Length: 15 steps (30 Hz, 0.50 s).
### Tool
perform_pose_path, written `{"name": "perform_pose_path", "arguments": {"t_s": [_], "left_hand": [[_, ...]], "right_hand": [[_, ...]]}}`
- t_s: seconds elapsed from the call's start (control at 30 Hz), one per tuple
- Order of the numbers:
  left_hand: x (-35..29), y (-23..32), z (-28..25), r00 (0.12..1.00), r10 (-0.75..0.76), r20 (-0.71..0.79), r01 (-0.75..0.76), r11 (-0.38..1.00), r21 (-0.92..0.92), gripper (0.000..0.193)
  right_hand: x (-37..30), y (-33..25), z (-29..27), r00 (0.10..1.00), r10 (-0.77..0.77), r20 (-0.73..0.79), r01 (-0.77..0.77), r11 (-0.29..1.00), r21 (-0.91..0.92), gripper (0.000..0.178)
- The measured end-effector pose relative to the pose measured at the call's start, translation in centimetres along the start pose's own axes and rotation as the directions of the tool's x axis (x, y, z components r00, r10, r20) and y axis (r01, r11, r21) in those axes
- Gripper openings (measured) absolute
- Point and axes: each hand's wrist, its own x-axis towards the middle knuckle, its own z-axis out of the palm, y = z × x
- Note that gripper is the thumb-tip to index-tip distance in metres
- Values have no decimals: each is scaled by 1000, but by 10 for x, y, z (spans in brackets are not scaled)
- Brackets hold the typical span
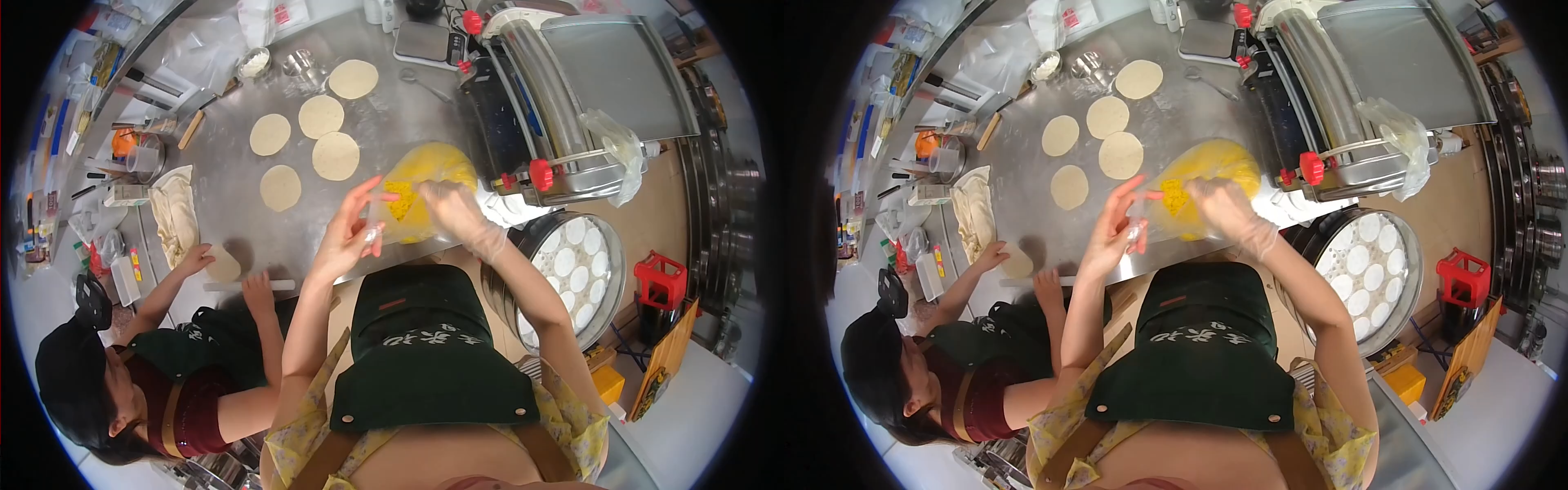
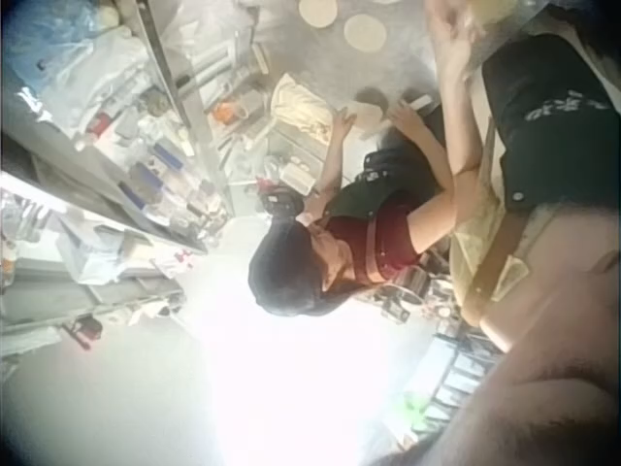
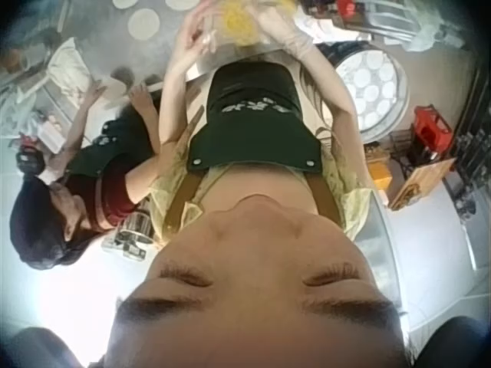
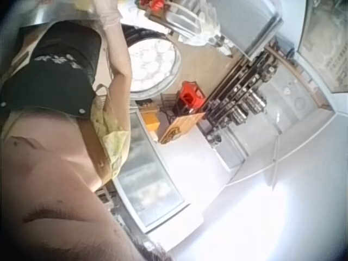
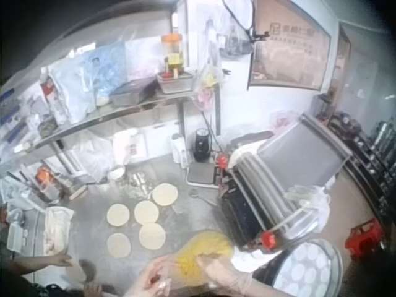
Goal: Preparing and filling baozi dough circles at a bakery station.
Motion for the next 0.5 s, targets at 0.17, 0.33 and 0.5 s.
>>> {"name": "perform_pose_path", "arguments": {"t_s": [0.17,0.33,0.5], "left_hand": [[-18,-10,7,989,3,-146,-31,981,-191,90],[-19,-10,21,992,48,-113,-80,953,-291,96],[-41,-77,-34,744,-344,-573,-179,724,-666,79]], "right_hand": [[0,18,-14,965,-220,-140,177,947,-269,22],[10,19,9,977,-71,204,110,975,-190,30],[-35,72,-1,979,63,193,25,906,-423,39]]}}
